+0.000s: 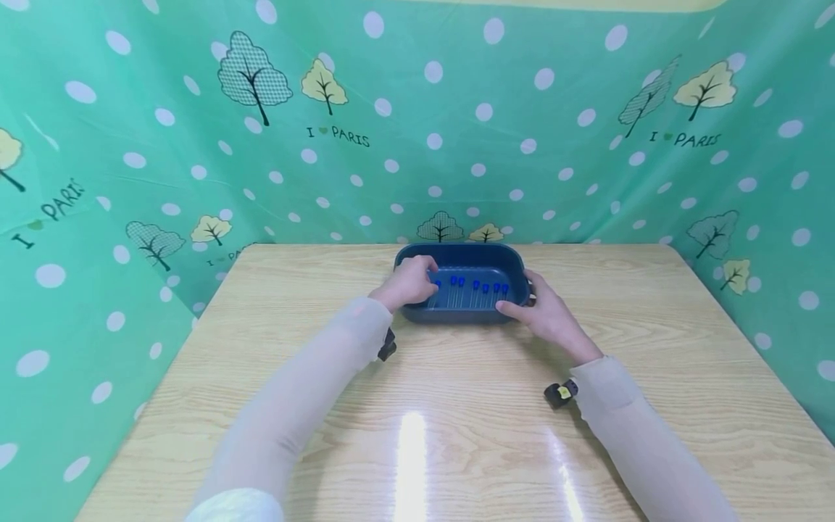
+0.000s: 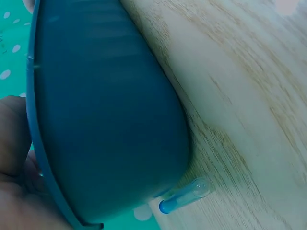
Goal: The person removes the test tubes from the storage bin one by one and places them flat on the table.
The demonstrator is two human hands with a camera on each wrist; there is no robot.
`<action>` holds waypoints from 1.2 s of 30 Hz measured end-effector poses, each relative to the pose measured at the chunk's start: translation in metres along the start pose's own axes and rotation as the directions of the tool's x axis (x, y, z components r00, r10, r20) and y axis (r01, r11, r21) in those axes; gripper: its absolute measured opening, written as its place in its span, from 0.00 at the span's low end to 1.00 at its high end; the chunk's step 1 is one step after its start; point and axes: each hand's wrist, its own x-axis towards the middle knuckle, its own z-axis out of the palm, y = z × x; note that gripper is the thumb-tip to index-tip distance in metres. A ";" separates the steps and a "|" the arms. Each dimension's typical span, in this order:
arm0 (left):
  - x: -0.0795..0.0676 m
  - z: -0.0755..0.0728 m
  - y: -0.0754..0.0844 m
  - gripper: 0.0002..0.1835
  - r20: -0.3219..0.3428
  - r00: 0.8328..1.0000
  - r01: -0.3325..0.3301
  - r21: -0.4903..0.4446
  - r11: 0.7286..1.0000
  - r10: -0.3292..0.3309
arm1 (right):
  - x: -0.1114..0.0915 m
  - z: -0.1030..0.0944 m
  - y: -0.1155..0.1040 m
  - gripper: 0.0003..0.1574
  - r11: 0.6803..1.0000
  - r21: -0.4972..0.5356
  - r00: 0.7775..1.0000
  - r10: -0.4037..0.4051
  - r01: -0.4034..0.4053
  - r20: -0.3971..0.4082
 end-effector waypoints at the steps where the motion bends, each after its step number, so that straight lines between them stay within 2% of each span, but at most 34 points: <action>1: 0.001 0.001 0.000 0.19 0.002 1.000 0.003 0.012 1.000 -0.003 | 0.000 0.000 0.000 0.61 1.000 0.000 1.000 0.001 -0.001 0.000; 11: 0.006 0.006 0.002 0.23 0.026 0.999 0.031 0.111 0.993 -0.034 | 0.000 0.001 -0.002 0.62 1.000 -0.002 1.000 0.009 -0.009 0.004; 28: 0.013 0.015 0.000 0.22 0.040 0.997 0.055 0.126 0.991 -0.060 | -0.001 0.001 -0.002 0.64 1.000 0.009 1.000 0.005 -0.005 -0.002; 36: 0.014 0.016 0.000 0.22 0.033 0.998 0.044 0.135 0.990 -0.048 | 0.000 0.001 -0.001 0.63 1.000 0.001 1.000 0.012 -0.012 0.000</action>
